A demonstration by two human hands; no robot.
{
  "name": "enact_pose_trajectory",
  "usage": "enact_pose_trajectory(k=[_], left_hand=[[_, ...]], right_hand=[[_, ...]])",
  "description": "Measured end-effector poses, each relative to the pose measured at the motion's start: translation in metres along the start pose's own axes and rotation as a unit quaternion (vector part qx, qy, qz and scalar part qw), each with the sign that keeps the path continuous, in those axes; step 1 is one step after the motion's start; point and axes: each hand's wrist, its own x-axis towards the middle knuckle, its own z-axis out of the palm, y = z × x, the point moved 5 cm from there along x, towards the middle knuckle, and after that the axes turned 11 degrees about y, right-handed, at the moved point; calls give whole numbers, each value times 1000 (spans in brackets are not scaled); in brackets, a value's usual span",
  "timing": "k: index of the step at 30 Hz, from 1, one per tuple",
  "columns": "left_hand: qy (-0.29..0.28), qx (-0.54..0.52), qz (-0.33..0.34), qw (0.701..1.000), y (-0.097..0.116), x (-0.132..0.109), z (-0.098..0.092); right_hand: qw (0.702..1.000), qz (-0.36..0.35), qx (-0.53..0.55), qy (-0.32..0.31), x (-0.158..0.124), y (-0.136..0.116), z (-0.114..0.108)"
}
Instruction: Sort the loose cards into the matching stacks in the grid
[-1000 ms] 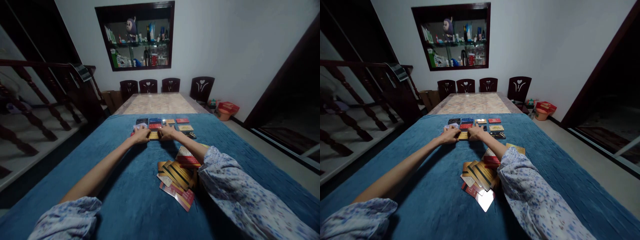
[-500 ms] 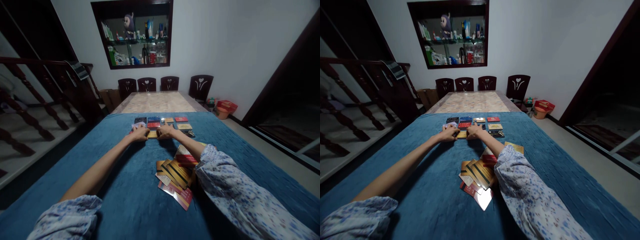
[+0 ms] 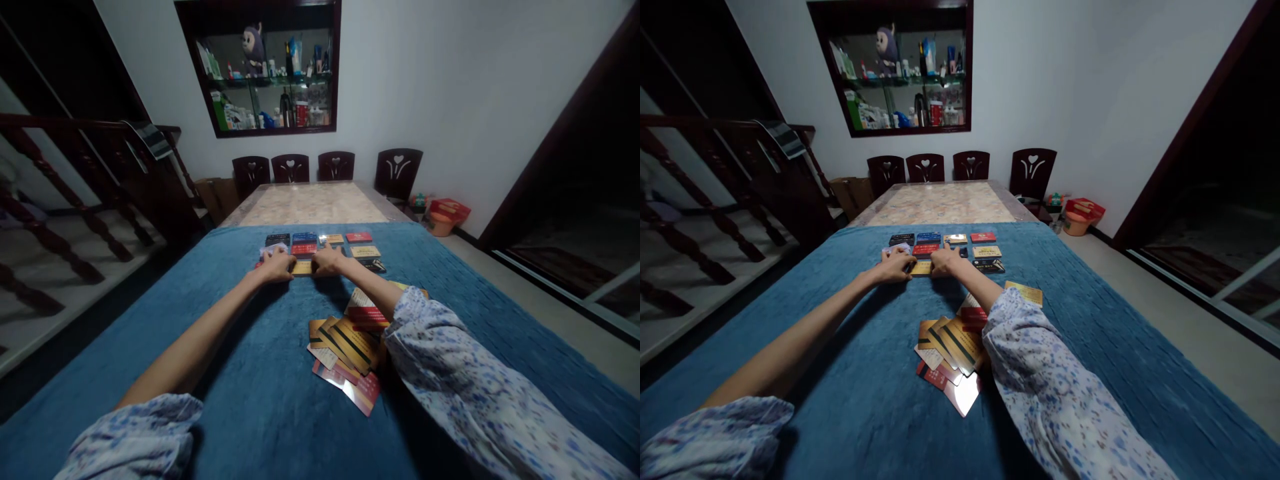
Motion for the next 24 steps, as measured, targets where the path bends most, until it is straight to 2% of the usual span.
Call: enact_pose_trajectory(k=[6, 12, 15, 24], left_hand=[[43, 24, 26, 998, 2, -5, -4], [107, 18, 34, 994, 12, -17, -16], [137, -5, 45, 989, 24, -26, -23], [165, -59, 102, 979, 76, -50, -35]], right_hand=[[999, -33, -25, 23, -4, 3, -3], [996, -28, -35, 80, -21, 15, -14], [993, -37, -41, 104, -36, 22, -22], [989, -45, -30, 136, -93, 43, -31]])
